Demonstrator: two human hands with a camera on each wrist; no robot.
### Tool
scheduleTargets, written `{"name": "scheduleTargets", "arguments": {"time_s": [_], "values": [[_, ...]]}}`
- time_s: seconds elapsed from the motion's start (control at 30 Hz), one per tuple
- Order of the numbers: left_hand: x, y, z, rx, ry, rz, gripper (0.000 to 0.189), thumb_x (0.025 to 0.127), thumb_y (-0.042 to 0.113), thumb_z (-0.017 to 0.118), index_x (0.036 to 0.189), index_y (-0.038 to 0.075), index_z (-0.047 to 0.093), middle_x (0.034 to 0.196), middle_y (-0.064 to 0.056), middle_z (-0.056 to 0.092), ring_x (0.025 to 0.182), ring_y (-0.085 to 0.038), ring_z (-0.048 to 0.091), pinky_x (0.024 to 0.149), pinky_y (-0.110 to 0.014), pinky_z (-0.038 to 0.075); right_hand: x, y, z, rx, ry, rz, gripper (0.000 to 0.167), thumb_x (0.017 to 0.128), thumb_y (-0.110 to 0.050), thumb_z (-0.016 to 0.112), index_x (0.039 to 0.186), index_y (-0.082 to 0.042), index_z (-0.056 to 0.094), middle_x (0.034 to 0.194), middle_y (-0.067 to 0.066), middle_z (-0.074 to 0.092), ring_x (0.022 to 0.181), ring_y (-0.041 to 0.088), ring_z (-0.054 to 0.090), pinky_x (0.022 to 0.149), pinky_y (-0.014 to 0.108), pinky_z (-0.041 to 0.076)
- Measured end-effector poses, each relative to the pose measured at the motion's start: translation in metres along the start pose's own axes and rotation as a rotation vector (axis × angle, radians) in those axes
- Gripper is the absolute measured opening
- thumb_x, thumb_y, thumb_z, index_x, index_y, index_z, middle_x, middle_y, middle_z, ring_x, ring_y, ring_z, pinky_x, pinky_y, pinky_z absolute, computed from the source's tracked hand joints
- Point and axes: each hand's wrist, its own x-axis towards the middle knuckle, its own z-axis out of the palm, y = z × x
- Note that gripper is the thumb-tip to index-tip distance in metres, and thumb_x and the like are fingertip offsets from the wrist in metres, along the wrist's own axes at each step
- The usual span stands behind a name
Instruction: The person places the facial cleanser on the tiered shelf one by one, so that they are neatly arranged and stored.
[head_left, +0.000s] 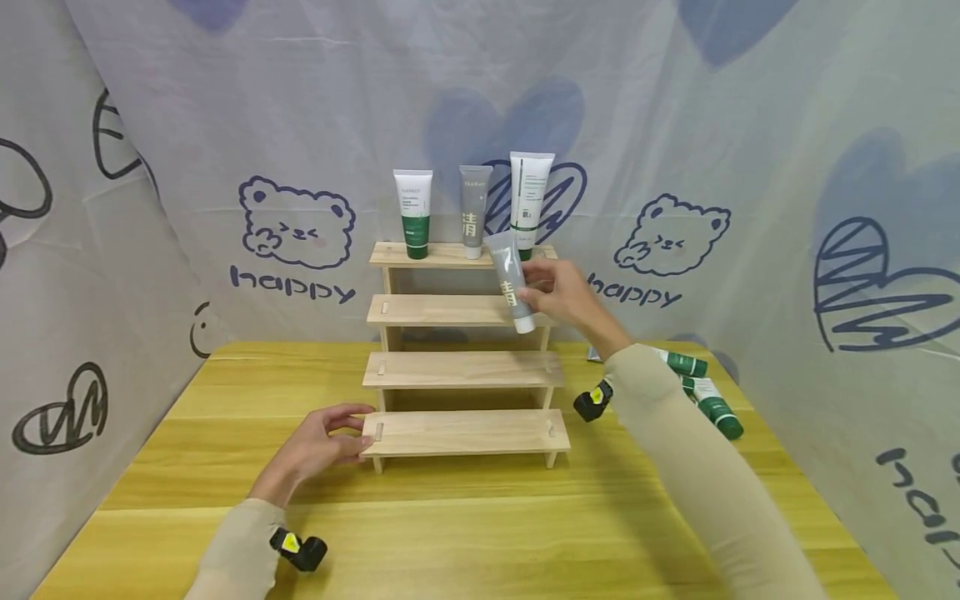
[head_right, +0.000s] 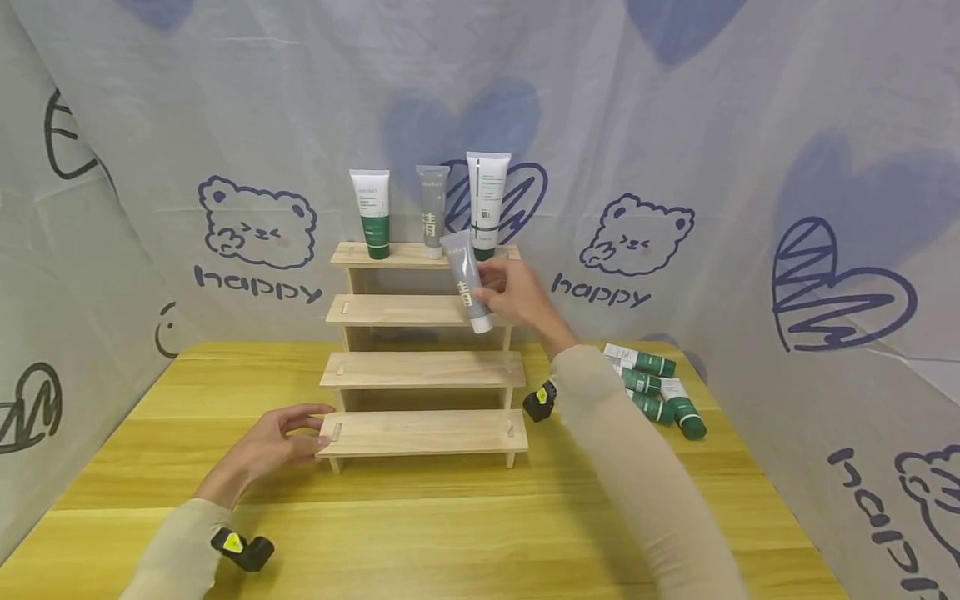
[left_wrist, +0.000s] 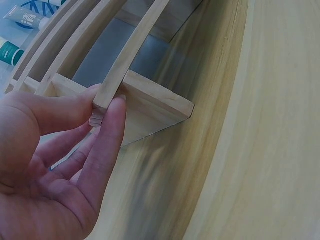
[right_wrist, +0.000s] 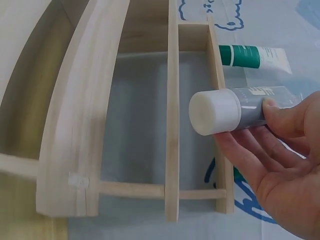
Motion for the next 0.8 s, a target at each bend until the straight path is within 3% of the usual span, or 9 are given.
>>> {"name": "scheduleTargets", "arguments": {"time_s": [0.8], "values": [[0.0, 0.001, 0.0, -0.002, -0.005, 0.008, 0.06, 0.096, 0.009, 0.071, 0.15, -0.003, 0.048, 0.131, -0.027, 0.061, 0.097, -0.019, 0.072, 0.083, -0.034, 0.065, 0.025, -0.013, 0.049, 0.147, 0.009, -0.122, 0.04, 0.095, 0.007, 0.065, 0.134, 0.009, 0.058, 0.131, 0.03, 0.065, 0.115, 0.045, 0.068, 0.091, 0.043, 0.064]]}}
